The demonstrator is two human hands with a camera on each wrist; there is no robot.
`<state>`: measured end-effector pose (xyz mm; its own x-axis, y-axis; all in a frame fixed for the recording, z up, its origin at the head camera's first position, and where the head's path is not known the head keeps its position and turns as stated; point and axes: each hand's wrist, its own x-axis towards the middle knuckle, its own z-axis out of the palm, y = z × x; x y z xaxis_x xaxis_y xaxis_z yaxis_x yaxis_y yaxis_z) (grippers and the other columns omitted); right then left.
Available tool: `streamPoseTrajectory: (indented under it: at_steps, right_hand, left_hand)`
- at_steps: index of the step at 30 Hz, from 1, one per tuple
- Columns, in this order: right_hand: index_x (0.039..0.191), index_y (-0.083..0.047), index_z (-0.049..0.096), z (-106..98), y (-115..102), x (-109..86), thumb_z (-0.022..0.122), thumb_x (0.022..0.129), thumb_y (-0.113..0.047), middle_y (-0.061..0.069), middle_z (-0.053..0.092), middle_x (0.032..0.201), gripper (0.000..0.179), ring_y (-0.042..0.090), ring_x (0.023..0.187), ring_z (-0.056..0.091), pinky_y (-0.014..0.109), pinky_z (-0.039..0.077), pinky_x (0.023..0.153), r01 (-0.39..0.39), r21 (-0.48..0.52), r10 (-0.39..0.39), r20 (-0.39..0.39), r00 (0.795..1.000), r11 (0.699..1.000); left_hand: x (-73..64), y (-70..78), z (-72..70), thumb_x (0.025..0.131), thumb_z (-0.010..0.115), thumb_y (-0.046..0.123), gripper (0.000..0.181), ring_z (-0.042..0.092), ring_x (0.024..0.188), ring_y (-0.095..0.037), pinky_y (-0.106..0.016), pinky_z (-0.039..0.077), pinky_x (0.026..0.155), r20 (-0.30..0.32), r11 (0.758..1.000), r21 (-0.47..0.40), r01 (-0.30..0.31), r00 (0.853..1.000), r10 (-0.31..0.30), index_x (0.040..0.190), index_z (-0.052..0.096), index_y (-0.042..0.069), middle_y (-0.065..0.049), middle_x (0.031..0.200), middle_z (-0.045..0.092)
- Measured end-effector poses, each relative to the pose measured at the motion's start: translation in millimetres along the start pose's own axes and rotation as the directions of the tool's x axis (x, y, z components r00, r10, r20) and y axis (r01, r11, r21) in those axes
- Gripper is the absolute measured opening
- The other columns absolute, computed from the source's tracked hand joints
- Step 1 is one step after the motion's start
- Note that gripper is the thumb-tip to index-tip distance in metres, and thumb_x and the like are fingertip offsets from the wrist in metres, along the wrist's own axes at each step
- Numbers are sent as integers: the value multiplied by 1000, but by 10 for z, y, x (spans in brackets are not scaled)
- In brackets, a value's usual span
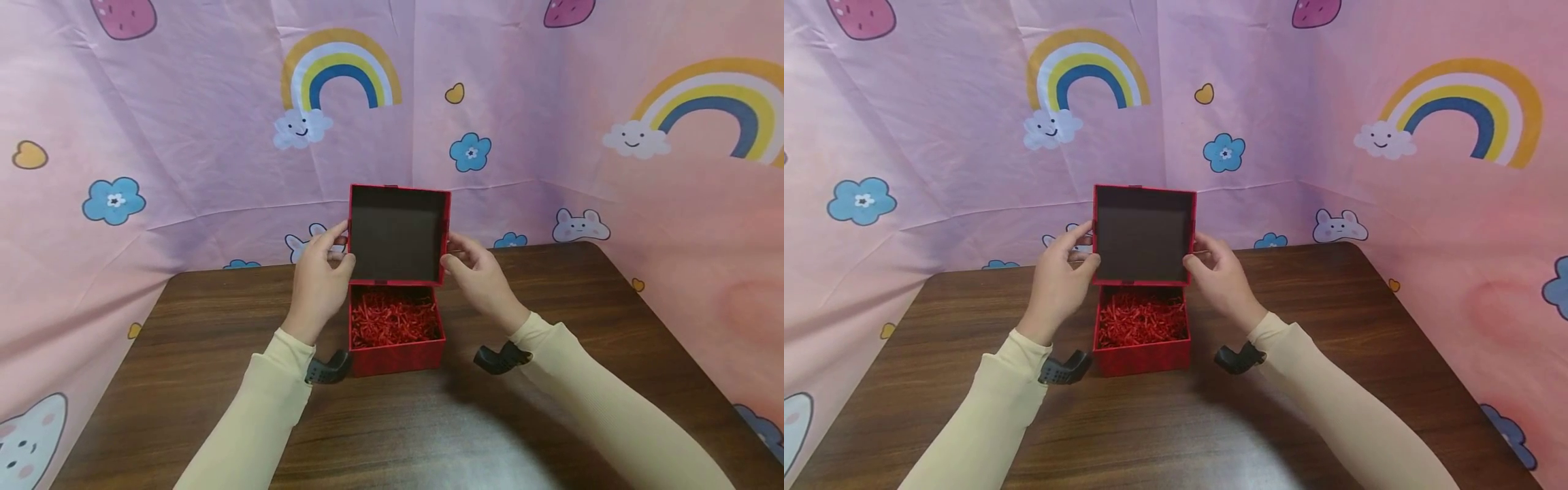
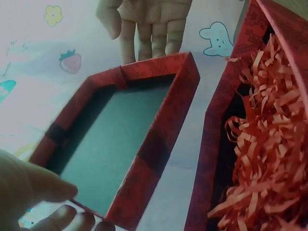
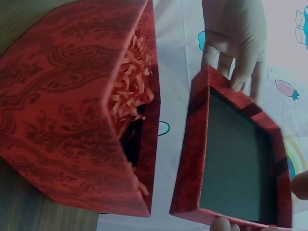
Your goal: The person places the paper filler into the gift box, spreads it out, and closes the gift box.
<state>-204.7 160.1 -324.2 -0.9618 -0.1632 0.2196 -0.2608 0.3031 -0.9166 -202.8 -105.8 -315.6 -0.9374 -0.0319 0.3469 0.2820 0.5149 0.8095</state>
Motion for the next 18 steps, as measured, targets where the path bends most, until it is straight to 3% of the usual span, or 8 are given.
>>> streamPoseTrajectory:
  at_steps: [5, 10, 13, 18]
  right_hand:
    - [152, -2, 47, -8, 38, -23, 53, 105, -13, 19, 56, 143, 48, 40, 127, 58, 50, 50, 105, 70, 86, -70, 0, 998, 994]
    - [147, 2, 48, -22, 89, -36, 48, 109, -12, 18, 52, 147, 41, 35, 134, 52, 41, 46, 110, 147, 147, -151, 17, 988, 978]
    - [145, 3, 49, -27, 116, -53, 44, 110, -15, 19, 51, 147, 39, 33, 136, 49, 41, 41, 113, 175, 139, -181, 32, 983, 975]
    - [140, 3, 49, -6, 154, -103, 46, 109, -16, 19, 52, 143, 37, 30, 136, 49, 44, 39, 113, 187, 144, -193, 30, 981, 972]
  left_hand:
    - [-77, -20, -46, 101, 65, 28, 60, 58, 124, -28, -46, 49, 108, 80, 987, -159, -17, 996, 30, 157, 45, 21, -12, 144, 51]
    - [-146, -74, -80, 104, 56, 42, 61, 51, 137, -30, -50, 41, 114, 132, 949, -314, -6, 990, 50, 156, 40, 14, -13, 151, 47]
    - [-163, -111, -73, 105, 54, 43, 62, 47, 140, -31, -47, 39, 116, 126, 917, -399, -17, 989, 73, 151, 38, 5, -18, 148, 45]
    - [-220, -177, -44, 104, 56, 47, 59, 49, 130, -28, -38, 38, 113, 85, 907, -422, -10, 995, 51, 137, 41, 0, -16, 135, 50]
